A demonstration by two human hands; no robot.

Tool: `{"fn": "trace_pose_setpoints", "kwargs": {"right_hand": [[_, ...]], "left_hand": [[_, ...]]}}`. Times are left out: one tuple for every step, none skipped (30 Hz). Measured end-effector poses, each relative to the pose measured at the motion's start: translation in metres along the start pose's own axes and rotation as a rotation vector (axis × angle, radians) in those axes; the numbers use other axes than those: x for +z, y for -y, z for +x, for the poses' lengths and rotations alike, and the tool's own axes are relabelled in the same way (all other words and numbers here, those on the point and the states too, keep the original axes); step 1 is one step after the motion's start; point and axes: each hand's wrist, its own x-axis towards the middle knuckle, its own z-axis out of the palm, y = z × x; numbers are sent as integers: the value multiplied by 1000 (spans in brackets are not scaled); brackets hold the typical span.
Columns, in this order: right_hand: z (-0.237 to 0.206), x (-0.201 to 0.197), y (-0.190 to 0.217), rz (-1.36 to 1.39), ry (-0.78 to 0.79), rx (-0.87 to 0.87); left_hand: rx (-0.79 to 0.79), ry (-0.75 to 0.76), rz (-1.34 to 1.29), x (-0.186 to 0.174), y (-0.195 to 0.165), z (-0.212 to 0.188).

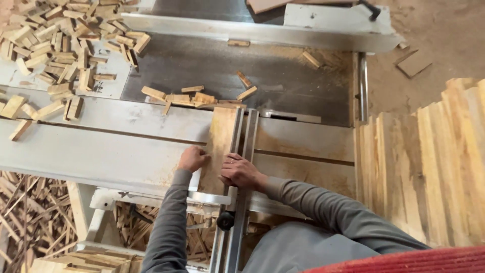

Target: The person cuts wooden boards and planks on a sliding table saw. They place each board against the fence, slide the saw carriage across to cut it, move cut pieces aside, and stack the cut boards on a side rack, repeating the cycle for board after board.

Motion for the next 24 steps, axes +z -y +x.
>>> {"fn": "trace_pose_setpoints", "kwargs": {"right_hand": [[-2, 3, -1, -2, -4, -9], [-3, 5, -3, -2, -9, -16], [-4, 6, -5, -6, -15, -20], [-6, 6, -7, 32, 18, -38], [-8, 5, -7, 64, 52, -48], [-11, 4, -9, 87, 79, -50], [-12, 2, -8, 52, 59, -60], [-15, -1, -8, 17, 32, -64], [-18, -4, -6, -1, 36, -46], [-20, -7, -4, -12, 49, -36], [-23, -11, -2, -13, 25, -32], [-24, -14, 1, -10, 2, -32], [-26, -18, 3, -5, -17, -36], [-28, -22, 4, 11, 13, -9], [-30, -27, 6, 31, 42, 21], [-32, -32, 6, 53, 72, 50], [-36, -37, 7, 50, 35, 23], [-39, -42, 7, 42, -5, -5], [-44, -48, 7, 32, -45, -34], [-49, -54, 6, 26, -45, -33], [-54, -59, 6, 19, -42, -32], [-60, -65, 5, 11, -38, -32], [-66, -70, 5, 4, -32, -22], [-71, -74, 4, 0, -28, -12]], "left_hand": [[-2, 2, -5, -2, -1, -2], [-1, 14, 12, -5, -2, -3], [3, 26, 28, -7, -4, -5], [11, 38, 40, -9, -8, -5], [24, 59, 53, -11, -11, -7], [49, 84, 72, -11, -14, -5], [17, 93, 30, -12, -19, -5], [-12, 109, -3, -12, -24, -6], [-12, 135, -33, -13, -29, -5], [-22, 156, -68, -12, -33, -6], [-35, 152, -69, -11, -37, -8], [-52, 145, -69, -10, -39, -9], [-46, 134, -84, -8, -42, -9], [-45, 126, -100, -5, -44, -9], [-48, 122, -115, -1, -45, -10], [-51, 137, -79, 3, -48, -9], [-57, 152, -41, 9, -50, -10], [-58, 162, -1, 14, -53, -8], [-2, 108, -36, 19, -57, -6], [49, 58, -74, 27, -61, -6], [99, 8, -115, 34, -65, -6], [87, 40, -155, 40, -72, -3], [67, 73, -195, 45, -78, -2], [46, 108, -232, 50, -84, -3]]}}
